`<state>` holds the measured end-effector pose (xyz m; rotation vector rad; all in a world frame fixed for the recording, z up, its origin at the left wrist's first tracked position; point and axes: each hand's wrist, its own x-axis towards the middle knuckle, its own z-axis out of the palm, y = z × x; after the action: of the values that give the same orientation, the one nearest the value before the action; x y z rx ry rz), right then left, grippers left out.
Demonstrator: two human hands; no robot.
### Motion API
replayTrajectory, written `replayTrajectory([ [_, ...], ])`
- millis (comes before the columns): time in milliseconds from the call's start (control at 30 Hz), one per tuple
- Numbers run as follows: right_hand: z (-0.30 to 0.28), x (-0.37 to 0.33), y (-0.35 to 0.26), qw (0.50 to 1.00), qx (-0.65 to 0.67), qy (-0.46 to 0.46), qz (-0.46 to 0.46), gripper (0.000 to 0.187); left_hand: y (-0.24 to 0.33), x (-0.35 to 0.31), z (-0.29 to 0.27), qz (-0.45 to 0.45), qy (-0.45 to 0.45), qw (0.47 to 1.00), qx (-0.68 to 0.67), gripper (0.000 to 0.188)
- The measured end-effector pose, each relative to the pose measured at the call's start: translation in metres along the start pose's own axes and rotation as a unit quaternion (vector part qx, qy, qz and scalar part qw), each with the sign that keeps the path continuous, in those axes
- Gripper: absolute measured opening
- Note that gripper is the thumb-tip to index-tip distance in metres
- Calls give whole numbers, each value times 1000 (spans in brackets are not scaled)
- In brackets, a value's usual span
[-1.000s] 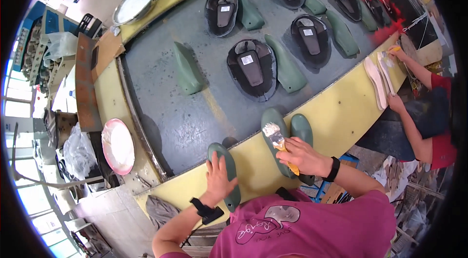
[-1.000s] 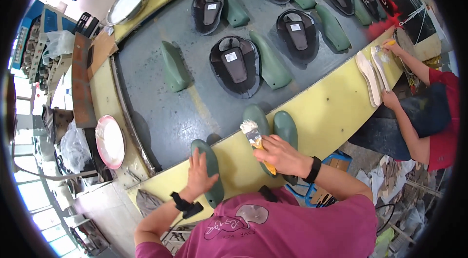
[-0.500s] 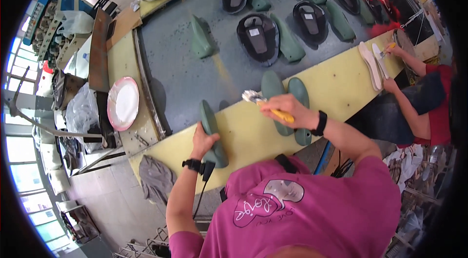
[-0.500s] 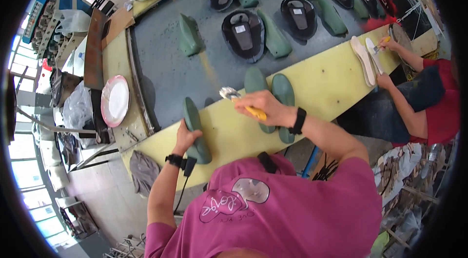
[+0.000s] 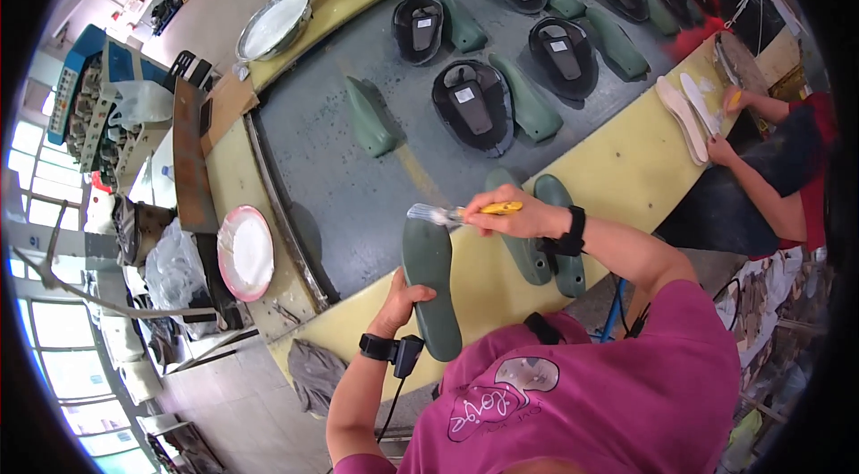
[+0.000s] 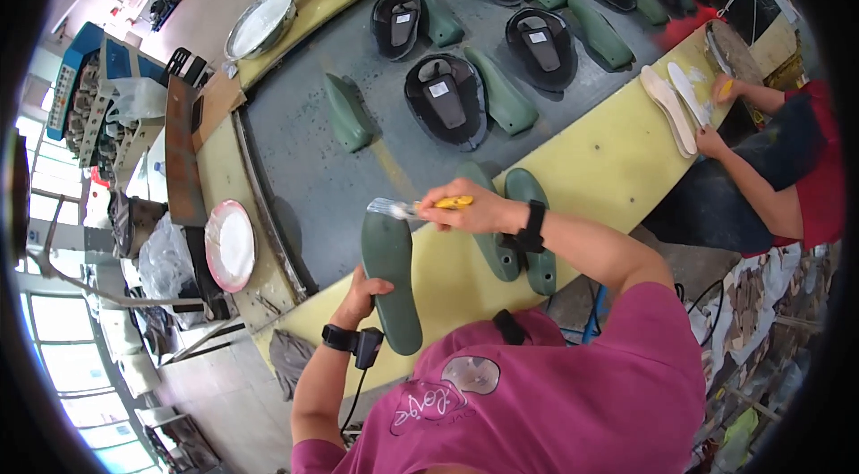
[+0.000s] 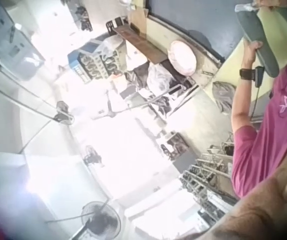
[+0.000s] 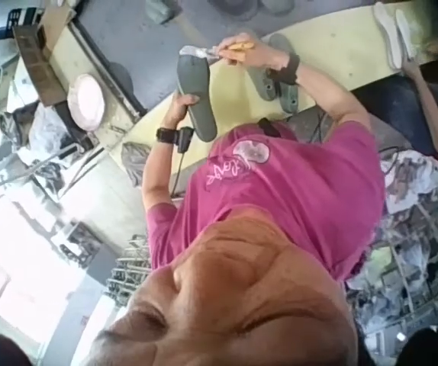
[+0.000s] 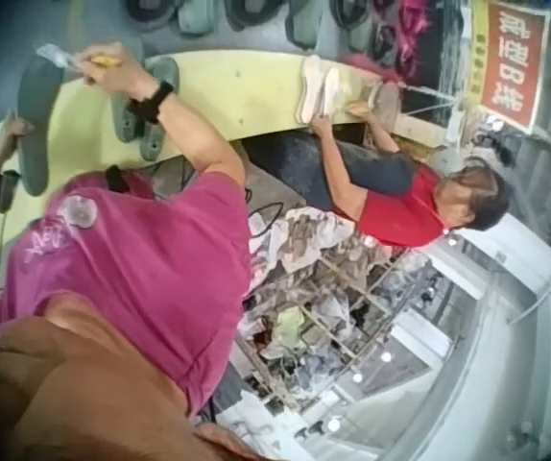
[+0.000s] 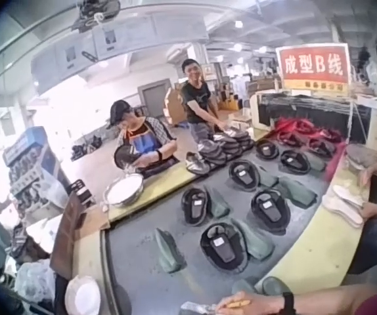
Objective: Applying adhesive to the bottom of shoe lasts in a factory.
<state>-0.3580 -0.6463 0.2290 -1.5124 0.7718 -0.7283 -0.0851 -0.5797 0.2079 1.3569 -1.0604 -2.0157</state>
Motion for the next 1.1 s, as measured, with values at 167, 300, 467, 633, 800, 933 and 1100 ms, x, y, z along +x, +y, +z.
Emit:
replayTrajectory([
  [167,-22,-30,4,974,-193,86,-81,9,18,60,-17,-41,12,998,37,60],
  [300,-35,-55,12,943,-316,83,-68,16,26,140,-36,-33,39,994,95,61],
  [467,-31,-76,29,940,-333,63,-40,25,24,224,-51,-16,177,918,354,67],
  [633,-25,-92,52,946,-316,68,-7,31,30,254,-71,-45,205,857,471,63],
  [800,-20,-93,60,961,-265,67,28,36,24,276,-170,101,209,921,312,30],
  [933,-21,-98,75,967,-247,66,13,37,55,306,-183,78,226,910,338,21],
  [1100,-23,-99,69,964,-243,90,49,36,95,322,-172,148,236,857,434,17],
])
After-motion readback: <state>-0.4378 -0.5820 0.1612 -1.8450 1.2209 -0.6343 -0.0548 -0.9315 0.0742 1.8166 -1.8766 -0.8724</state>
